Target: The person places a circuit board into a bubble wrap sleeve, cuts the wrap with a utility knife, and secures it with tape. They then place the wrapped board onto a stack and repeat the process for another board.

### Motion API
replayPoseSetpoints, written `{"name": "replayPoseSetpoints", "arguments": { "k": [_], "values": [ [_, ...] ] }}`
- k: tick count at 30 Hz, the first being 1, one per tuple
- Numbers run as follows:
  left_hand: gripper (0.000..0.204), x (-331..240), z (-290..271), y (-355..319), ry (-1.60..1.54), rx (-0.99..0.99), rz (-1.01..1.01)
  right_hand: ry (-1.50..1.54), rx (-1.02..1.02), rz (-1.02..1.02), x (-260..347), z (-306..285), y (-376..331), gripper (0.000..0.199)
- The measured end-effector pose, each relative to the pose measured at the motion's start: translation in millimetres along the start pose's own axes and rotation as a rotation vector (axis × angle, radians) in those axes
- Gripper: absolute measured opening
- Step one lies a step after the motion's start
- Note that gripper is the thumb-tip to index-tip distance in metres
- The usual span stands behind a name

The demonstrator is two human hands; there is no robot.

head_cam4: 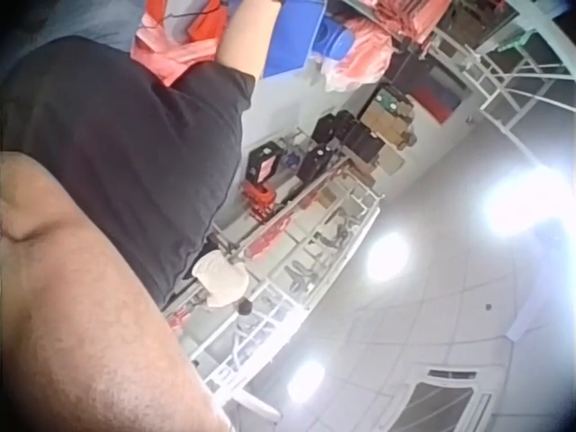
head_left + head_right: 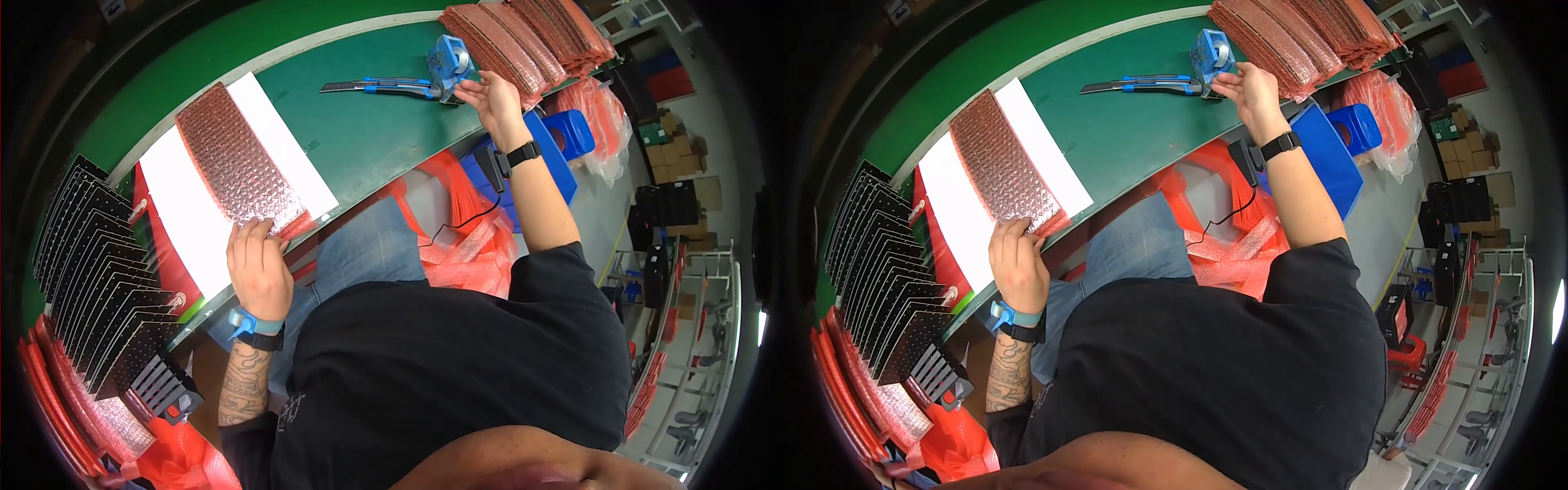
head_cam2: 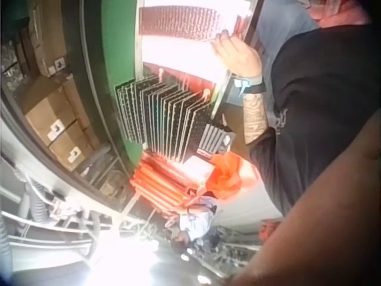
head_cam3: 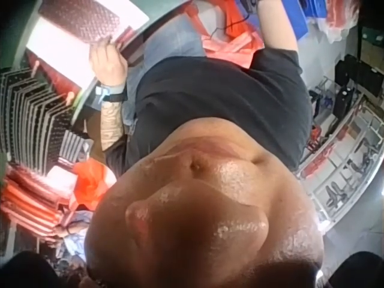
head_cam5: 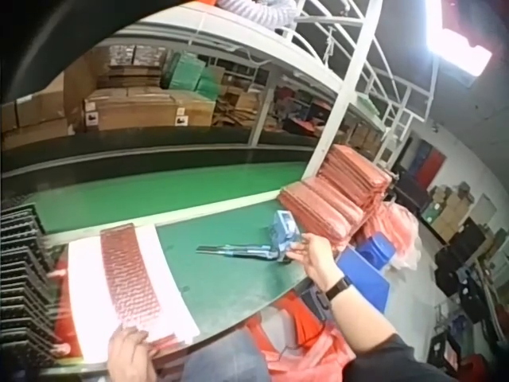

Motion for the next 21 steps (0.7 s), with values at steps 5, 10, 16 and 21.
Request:
{"name": "replayPoseSetpoints", "arguments": {
  "k": [5,10,16,21],
  "values": [
    [0.014,1.5,8.5,-3.4,-0.022,-0.021,0.01,0.147,0.011,0.0,-9.8,-3.2,-1.1,0.034],
    [0.011,-0.7,15.2,0.3,-0.033,-0.03,-0.017,0.251,-0.001,-0.007,-20.0,-7.6,-4.1,0.027],
    [0.011,-0.1,17.0,0.8,-0.042,-0.05,-0.031,0.234,-0.094,0.014,-39.9,-12.0,-5.2,0.026],
    [0.012,1.0,17.8,2.8,-0.056,-0.059,-0.04,0.219,-0.118,0.014,-42.9,-12.5,-5.5,0.027]
  ]
}}
Point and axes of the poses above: each hand's wrist, its own y-axis towards the middle knuckle, its own z-axis out of the palm, x = y × z, the point moved 9 cm from there along y, towards the middle knuckle, and after that the axes turned 12 degrees about z, right-handed, at the moved point
